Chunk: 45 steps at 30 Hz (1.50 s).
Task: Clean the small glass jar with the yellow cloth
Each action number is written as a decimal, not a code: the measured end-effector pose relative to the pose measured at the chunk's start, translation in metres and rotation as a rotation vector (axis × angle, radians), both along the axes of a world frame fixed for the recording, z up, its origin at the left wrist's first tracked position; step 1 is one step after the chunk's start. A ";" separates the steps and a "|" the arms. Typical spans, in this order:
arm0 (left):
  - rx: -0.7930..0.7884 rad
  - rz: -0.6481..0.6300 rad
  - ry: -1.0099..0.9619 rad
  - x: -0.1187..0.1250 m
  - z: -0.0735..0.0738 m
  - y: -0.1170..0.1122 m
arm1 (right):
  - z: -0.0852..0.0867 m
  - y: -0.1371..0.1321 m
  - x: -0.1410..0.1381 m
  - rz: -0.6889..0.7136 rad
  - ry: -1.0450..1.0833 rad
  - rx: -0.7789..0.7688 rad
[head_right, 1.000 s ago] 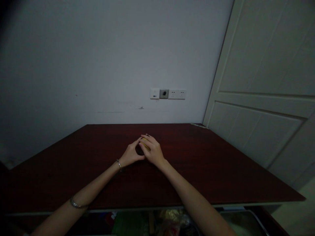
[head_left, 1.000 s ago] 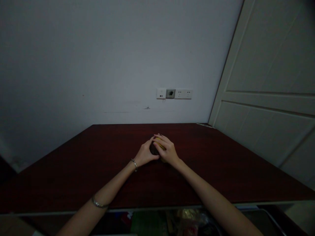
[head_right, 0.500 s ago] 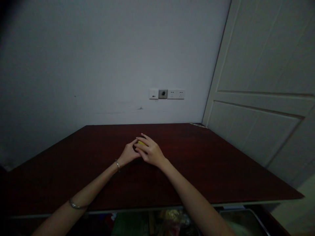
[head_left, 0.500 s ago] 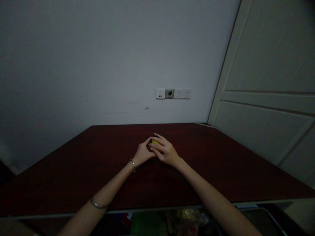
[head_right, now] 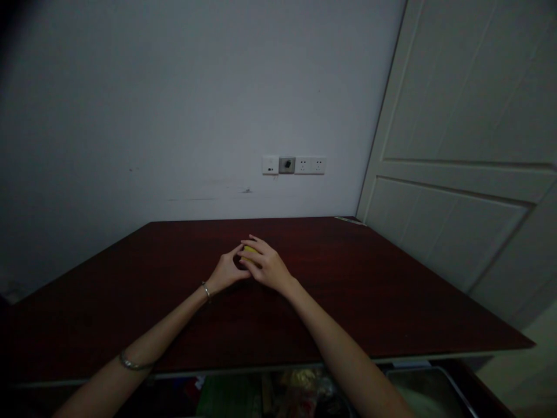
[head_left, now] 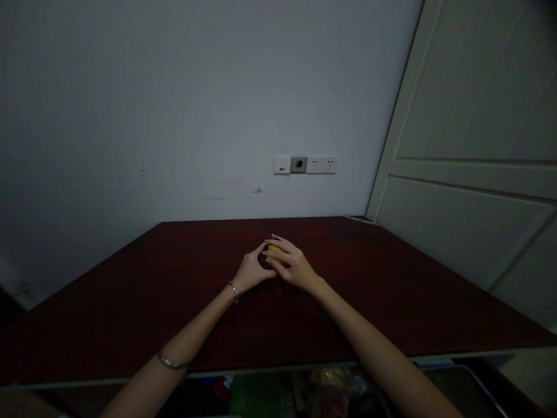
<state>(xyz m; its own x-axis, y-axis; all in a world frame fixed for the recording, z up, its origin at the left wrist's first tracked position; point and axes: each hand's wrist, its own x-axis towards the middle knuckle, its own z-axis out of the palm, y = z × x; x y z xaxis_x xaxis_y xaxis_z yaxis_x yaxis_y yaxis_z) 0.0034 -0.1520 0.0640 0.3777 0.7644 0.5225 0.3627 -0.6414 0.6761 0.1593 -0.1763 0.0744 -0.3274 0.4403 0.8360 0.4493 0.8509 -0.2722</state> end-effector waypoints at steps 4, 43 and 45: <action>0.007 -0.042 -0.031 -0.001 0.001 0.000 | -0.001 0.004 0.000 0.001 0.088 -0.063; -0.237 -0.281 -0.274 0.001 -0.001 -0.001 | -0.001 0.007 -0.002 0.116 0.449 -0.244; -0.221 -0.279 -0.270 0.001 0.000 -0.003 | 0.001 0.001 -0.003 0.121 0.371 -0.209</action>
<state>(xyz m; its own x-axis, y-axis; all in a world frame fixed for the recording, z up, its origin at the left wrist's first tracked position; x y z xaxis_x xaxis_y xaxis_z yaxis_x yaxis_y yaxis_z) 0.0041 -0.1546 0.0644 0.4576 0.7570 0.4664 -0.0118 -0.5193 0.8545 0.1564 -0.1751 0.0749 -0.0818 0.5897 0.8035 0.1893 0.8007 -0.5684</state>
